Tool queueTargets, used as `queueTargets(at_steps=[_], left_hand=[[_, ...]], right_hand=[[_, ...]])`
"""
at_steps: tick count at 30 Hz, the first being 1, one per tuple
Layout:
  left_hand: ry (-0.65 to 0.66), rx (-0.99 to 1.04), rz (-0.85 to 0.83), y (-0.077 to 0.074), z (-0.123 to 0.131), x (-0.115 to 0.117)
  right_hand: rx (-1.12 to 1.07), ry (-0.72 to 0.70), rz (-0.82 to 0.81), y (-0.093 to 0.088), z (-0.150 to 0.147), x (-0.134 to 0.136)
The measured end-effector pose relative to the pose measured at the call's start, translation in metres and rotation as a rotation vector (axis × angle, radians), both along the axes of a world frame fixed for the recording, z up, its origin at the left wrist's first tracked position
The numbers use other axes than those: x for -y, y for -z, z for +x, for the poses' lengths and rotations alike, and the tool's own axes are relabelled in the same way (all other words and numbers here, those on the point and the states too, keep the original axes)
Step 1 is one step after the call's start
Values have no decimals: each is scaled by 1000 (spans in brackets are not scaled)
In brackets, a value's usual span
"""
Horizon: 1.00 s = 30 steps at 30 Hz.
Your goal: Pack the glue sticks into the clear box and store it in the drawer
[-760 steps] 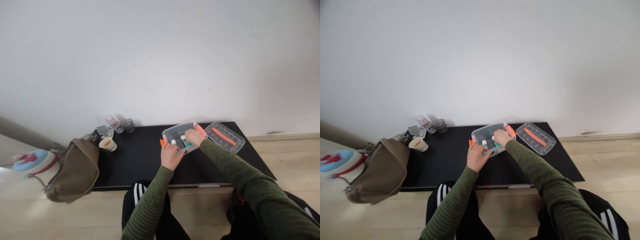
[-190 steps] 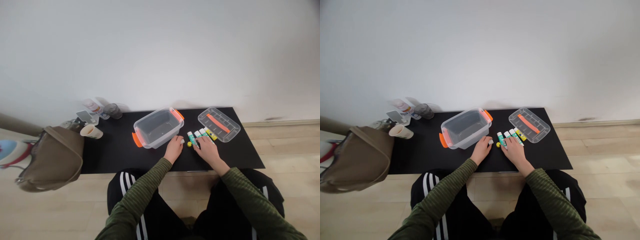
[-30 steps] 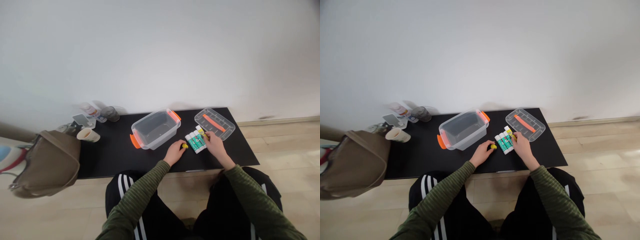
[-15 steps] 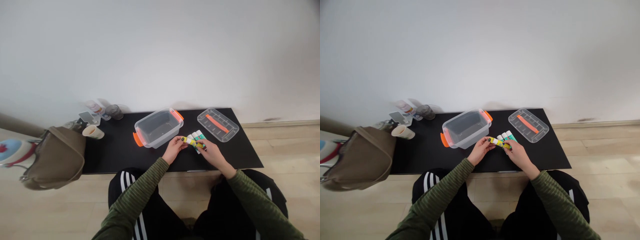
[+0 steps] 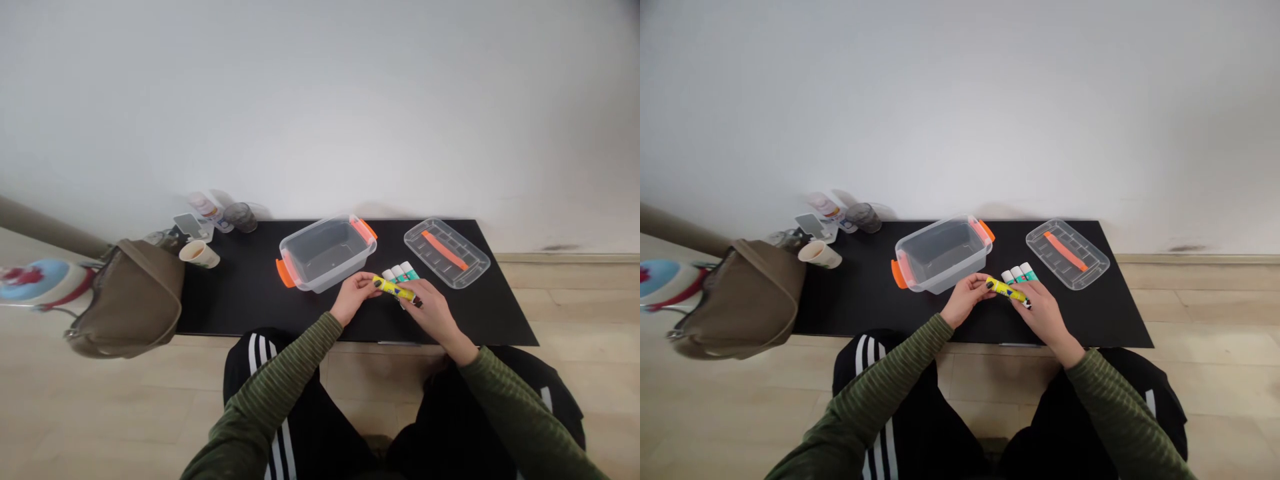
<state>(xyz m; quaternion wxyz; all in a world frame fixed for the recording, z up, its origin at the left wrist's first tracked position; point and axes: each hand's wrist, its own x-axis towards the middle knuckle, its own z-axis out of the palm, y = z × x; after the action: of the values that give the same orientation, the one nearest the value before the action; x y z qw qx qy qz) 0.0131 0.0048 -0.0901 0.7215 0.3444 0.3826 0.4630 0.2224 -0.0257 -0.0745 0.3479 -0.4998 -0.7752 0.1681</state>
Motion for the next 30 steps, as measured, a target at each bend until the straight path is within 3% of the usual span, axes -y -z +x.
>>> queueTargets(at_steps=[8, 18, 26, 30], left_hand=[[12, -12, 20, 1, -1, 2], [44, -102, 139, -1, -3, 2], [105, -166, 243, -4, 2, 6], [61, -292, 355, -15, 4, 11]], right_hand=[[-16, -7, 1, 1, 3, 2], [-22, -5, -116, 2, 1, 4], [-19, -38, -364, 6, -12, 10], [-43, -74, -420, 6, -20, 12]])
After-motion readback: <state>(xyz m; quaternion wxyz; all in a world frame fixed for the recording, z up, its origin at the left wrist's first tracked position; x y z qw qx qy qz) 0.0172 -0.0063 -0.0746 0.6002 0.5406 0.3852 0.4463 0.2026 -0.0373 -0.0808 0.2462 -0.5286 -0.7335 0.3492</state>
